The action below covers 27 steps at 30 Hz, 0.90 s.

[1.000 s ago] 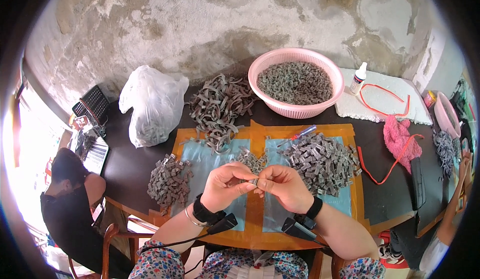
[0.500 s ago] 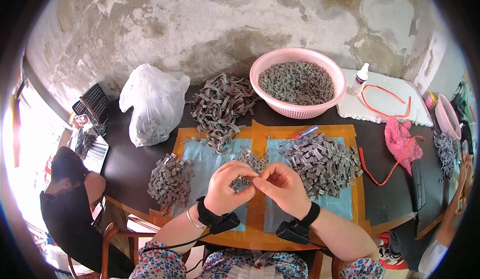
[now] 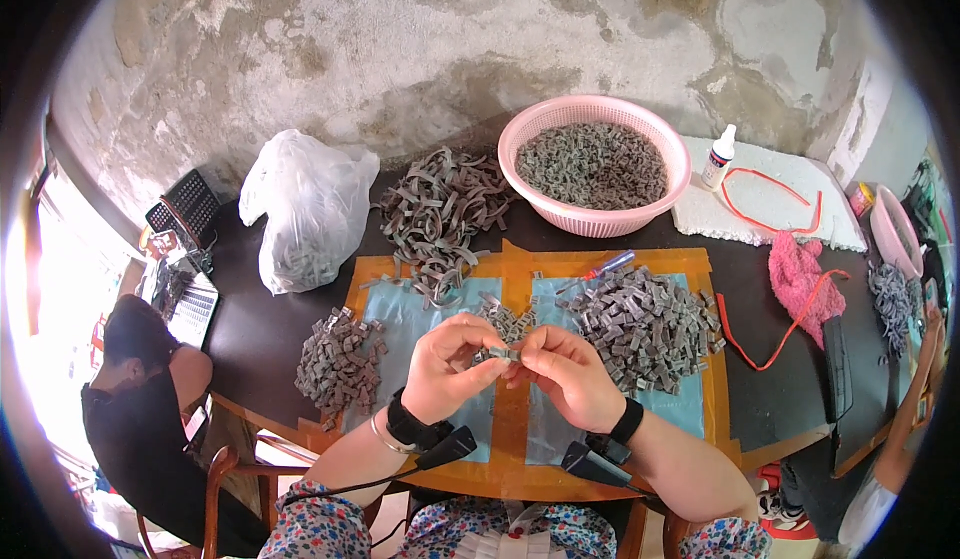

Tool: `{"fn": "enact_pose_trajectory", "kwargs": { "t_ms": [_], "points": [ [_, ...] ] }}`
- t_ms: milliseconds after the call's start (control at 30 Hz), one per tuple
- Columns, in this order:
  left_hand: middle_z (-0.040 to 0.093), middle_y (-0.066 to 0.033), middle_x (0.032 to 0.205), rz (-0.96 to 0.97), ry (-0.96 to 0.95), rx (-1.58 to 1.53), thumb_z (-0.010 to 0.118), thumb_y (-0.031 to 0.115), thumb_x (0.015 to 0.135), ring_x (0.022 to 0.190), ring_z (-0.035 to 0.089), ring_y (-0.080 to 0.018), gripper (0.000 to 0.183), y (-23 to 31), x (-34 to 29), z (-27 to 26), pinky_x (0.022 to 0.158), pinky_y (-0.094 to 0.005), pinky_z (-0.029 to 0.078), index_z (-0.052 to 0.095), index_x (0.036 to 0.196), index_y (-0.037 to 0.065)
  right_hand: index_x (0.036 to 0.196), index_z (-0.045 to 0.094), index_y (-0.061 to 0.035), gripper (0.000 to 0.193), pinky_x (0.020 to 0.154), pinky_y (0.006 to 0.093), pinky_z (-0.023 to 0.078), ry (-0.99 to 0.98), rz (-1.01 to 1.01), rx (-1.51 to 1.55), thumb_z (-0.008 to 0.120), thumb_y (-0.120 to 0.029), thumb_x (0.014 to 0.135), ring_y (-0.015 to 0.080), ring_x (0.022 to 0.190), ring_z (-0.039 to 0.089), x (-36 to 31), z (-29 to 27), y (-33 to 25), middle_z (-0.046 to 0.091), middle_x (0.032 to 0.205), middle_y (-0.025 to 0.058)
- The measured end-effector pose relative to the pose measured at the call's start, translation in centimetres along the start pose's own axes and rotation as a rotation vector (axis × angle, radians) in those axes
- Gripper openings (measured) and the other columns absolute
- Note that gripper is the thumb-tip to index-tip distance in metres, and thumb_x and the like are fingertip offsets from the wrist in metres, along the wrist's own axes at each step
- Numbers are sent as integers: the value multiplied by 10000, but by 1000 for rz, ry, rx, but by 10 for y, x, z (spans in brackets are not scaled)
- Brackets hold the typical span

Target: The recorder is assembling small grey components, possibly shoe accessories or hardware.

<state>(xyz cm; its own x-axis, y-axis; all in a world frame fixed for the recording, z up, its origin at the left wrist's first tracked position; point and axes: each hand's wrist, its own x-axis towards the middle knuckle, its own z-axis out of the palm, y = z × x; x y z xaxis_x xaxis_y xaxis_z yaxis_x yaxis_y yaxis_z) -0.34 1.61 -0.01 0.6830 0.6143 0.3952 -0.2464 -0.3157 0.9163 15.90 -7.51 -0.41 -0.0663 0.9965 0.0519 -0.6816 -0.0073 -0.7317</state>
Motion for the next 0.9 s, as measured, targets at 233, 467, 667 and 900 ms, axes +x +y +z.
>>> {"fn": "enact_pose_trajectory", "kwargs": {
  "t_ms": [233,467,667,900],
  "points": [
    [531,-23,971,-426,16,-571,584,95,868,867,533,-109,117,16,3,5,765,-237,428,577,943,5,875,527,-49,77,741,242,445,42,-22,-275,546,-120,894,101,825,549,-2,2,4,574,886,24],
    [552,-15,985,-495,-36,-716,560,161,893,934,513,-121,185,-6,1,-1,856,-285,393,564,1004,13,920,527,-33,128,685,205,422,111,-158,-573,601,-123,867,59,766,506,-3,4,9,533,847,0],
    [570,-4,975,-469,-119,-748,545,178,908,907,523,-94,207,-2,3,2,831,-246,419,559,1031,11,953,563,-29,171,661,220,436,218,-347,-584,640,-129,838,72,727,522,-1,12,2,543,823,12],
    [568,-8,960,-634,-60,-691,555,214,903,896,531,-108,209,0,1,6,818,-266,426,551,1001,29,840,577,-32,78,630,228,429,191,-467,-920,636,-77,816,100,697,530,2,4,0,553,795,29]
  ]
}}
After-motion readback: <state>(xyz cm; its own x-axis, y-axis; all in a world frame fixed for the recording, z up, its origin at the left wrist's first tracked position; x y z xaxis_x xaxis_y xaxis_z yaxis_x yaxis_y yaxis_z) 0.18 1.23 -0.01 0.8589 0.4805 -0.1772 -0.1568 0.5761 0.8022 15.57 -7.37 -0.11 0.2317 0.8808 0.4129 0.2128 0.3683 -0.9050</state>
